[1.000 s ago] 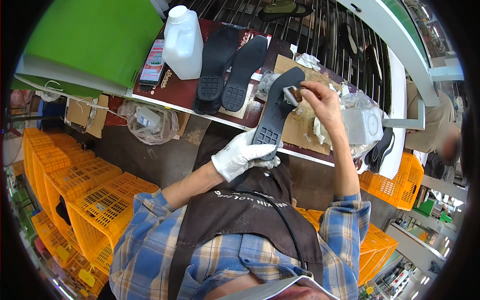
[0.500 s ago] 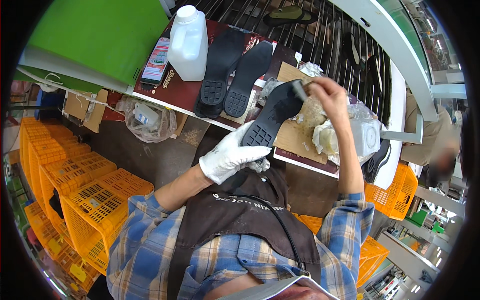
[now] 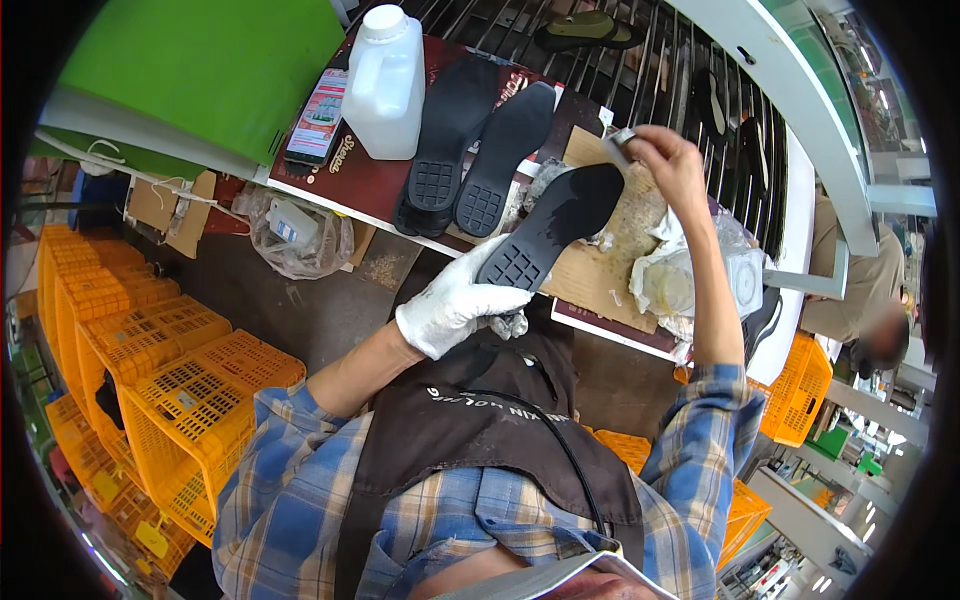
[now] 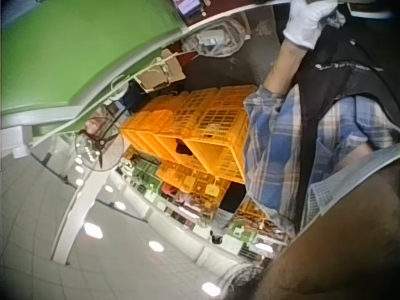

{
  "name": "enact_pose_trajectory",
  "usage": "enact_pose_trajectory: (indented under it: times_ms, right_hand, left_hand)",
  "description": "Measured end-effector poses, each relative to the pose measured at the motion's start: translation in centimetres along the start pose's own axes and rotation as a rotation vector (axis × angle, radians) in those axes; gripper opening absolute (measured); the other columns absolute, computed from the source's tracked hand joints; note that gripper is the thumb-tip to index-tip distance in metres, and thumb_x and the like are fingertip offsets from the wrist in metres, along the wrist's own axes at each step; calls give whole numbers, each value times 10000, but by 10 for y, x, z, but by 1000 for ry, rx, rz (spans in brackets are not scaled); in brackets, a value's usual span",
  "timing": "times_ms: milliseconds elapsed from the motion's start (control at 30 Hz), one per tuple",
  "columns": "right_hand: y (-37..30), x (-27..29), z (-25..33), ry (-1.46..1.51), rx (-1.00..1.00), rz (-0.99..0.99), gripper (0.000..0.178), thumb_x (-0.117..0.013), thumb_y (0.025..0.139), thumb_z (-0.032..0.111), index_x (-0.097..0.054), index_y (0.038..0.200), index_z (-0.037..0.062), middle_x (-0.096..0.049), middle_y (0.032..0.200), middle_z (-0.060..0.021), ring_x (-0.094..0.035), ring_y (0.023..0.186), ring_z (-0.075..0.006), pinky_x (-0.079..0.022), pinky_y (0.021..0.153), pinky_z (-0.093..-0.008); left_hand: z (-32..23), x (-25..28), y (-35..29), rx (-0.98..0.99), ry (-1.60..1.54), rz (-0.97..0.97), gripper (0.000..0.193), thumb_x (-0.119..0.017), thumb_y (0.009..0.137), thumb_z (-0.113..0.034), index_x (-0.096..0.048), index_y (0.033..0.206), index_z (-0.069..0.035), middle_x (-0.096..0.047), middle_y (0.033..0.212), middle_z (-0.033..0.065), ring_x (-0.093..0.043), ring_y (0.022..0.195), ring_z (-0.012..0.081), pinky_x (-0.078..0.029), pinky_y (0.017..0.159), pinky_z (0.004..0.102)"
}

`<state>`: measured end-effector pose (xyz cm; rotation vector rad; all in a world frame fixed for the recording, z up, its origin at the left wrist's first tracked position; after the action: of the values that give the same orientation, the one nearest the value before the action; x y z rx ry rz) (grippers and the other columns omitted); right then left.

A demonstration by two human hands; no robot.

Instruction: Apply adhesive or primer to shoe outsoles using a brush in a manufacturing setting.

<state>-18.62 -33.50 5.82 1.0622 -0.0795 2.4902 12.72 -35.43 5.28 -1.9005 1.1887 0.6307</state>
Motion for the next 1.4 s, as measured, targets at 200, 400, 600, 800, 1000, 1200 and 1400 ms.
enact_pose_trajectory:
  times_ms: [200,400,600,800,1000,1200,1400]
  right_hand:
    - [7,-8,11,60,56,30,188,-680,857,97,-714,1010,-8,-718,879,-102,-661,777,-139,-530,730,-268]
    - [5,-24,25,187,92,469,205,-675,870,52,-684,1053,-41,-706,911,-80,-652,830,-128,-523,779,-258]
    - [-1,-33,52,314,178,610,195,-673,861,83,-706,1030,-10,-721,906,-86,-663,830,-143,-523,770,-274]
    - [0,-31,59,316,-72,244,207,-669,879,69,-691,1058,-33,-707,913,-71,-657,874,-142,-523,802,-269]
    - [-10,-39,75,237,-33,296,203,-703,850,77,-697,1025,-27,-716,909,-80,-662,846,-134,-522,783,-265]
    - [-27,-44,76,284,226,519,197,-686,850,77,-694,1029,-5,-699,920,-96,-669,807,-151,-529,733,-282]
    - [-54,-29,70,-295,503,-46,215,-724,777,0,-660,981,21,-660,911,-113,-627,757,-244,-508,676,-333]
  left_hand:
    - [1,7,3,3,10,-10,698,-646,826,-20,-324,1445,-14,-613,1146,130,-650,743,160,-545,627,282]
    - [3,9,6,-14,-10,13,680,-644,821,-20,-342,1431,-9,-619,1110,123,-646,720,164,-536,613,279]
    - [4,8,7,-29,-46,11,649,-648,822,-36,-367,1406,-8,-623,1070,113,-635,682,153,-515,593,269]
    - [4,5,6,-35,-29,-13,581,-666,833,-73,-424,1358,-9,-631,1043,96,-623,684,139,-487,583,244]
    - [2,2,3,-28,-36,-4,489,-692,841,-76,-478,1276,-14,-609,935,56,-634,726,138,-488,614,239]
    - [1,-2,0,-35,-37,25,586,-727,809,-42,-448,1324,-34,-621,1061,84,-644,823,153,-525,694,263]
    - [2,-3,2,-63,-45,24,671,-724,787,2,-417,1382,-32,-617,1129,90,-639,824,143,-527,699,258]
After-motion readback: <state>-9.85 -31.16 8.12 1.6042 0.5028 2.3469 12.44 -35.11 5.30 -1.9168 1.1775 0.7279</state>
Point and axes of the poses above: each hand's wrist, its own y-axis towards the middle knuckle, its own x-axis out of the back of the hand, z = x × y, the point moved 2 cm from there along y, towards the middle knuckle
